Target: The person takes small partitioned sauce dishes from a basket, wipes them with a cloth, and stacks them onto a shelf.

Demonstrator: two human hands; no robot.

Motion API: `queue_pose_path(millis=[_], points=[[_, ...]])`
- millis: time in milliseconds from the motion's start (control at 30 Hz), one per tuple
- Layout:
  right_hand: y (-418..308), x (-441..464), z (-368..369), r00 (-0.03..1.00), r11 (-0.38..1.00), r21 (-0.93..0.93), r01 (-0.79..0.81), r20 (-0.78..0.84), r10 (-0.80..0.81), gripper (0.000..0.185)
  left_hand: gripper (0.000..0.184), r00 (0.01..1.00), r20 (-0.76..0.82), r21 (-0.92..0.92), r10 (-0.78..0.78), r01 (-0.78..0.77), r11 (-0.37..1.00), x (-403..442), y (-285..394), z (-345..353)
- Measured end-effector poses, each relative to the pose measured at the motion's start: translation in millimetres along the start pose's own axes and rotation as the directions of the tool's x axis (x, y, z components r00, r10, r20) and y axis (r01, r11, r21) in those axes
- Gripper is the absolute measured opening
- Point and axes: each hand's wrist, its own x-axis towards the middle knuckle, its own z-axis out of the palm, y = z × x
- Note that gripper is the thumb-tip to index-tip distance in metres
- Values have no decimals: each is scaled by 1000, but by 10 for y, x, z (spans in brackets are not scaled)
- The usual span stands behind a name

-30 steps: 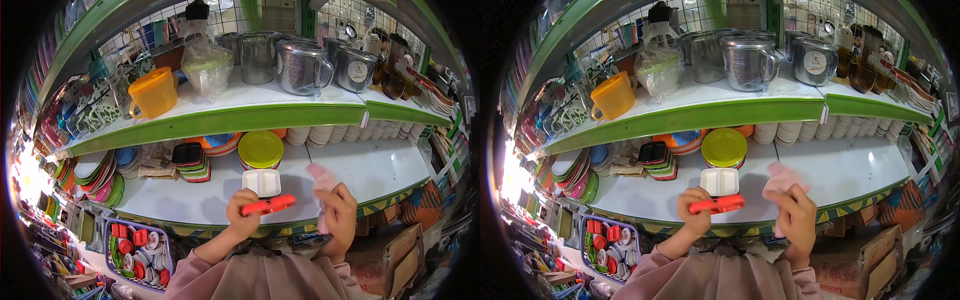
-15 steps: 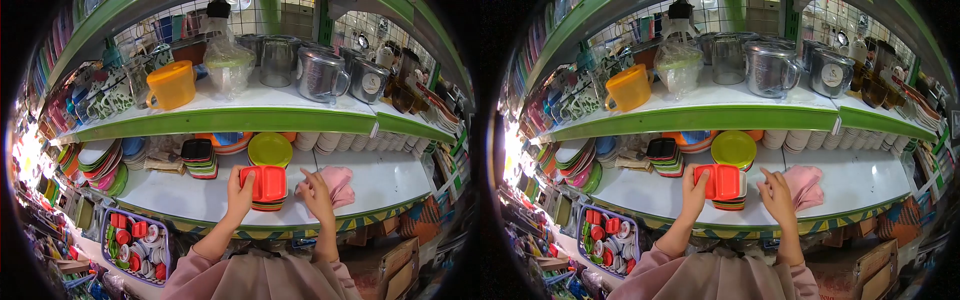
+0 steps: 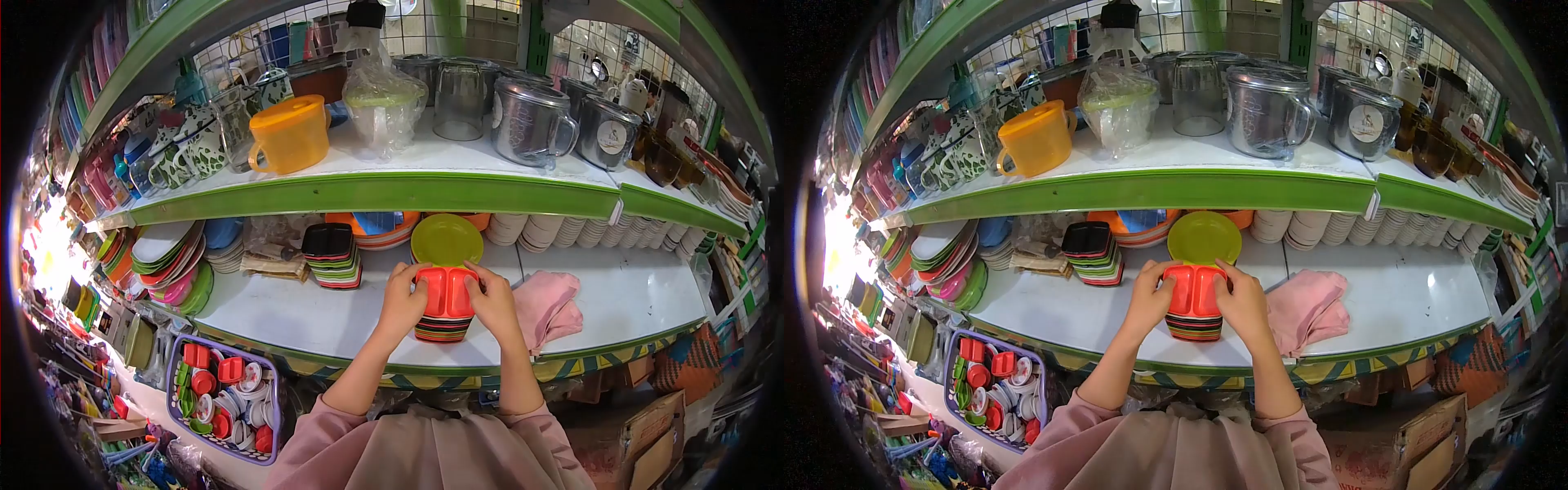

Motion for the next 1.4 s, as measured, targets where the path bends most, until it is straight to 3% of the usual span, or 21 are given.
queue_pose_path(millis=[67, 267, 700, 767, 867, 967, 1000, 1100, 1167, 1200, 1267, 1400], points=[[-16, 0, -6, 1000, 999, -27, -19, 2, 19, 32, 25, 1000, -9, 0, 12, -12, 1000, -13, -45, 23], [136, 7, 80, 990, 993, -24, 117, -82, -118, 30, 27, 1000, -17, 33, 16, -15, 999, -30, -115, 56], [323, -7, 213, 993, 967, 234, 97, -89, -78, 25, 26, 990, 68, -140, -124, 132, 981, -70, -286, 117], [364, -29, 228, 998, 957, 286, 53, -40, -44, 29, 33, 975, 74, -224, -209, 221, 949, -96, -332, 163], [391, -189, 253, 994, 907, 419, 41, -110, 6, 40, 57, 909, 44, -531, -414, 372, 761, -216, -92, 99], [531, -430, 342, 978, 940, 340, -1, -198, 72, 48, 71, 878, 46, -536, -477, 425, 729, -438, -400, 155], [664, -503, 412, 983, 955, 297, -10, -173, 63, 52, 71, 865, 96, -570, -493, 454, 685, -482, -469, 185], [831, -585, 570, 925, 601, 742, -298, 68, 374, 63, 72, 813, 253, -644, -524, 546, 535, -615, -650, 268], [799, -594, 535, 893, 470, 775, -422, 266, 364, 66, 73, 768, 359, -673, -530, 607, 424, -680, -708, 295], [747, -591, 499, 867, 402, 778, -483, 360, 346, 68, 73, 771, 388, -661, -505, 615, 431, -675, -654, 284], [580, -600, 495, 880, 434, 770, -467, 355, 316, 68, 72, 774, 444, -638, -451, 627, 447, -637, -444, 234], [472, -579, 519, 898, 456, 775, -438, 351, 267, 69, 71, 757, 405, -584, -513, 646, 492, -628, -320, 188]])
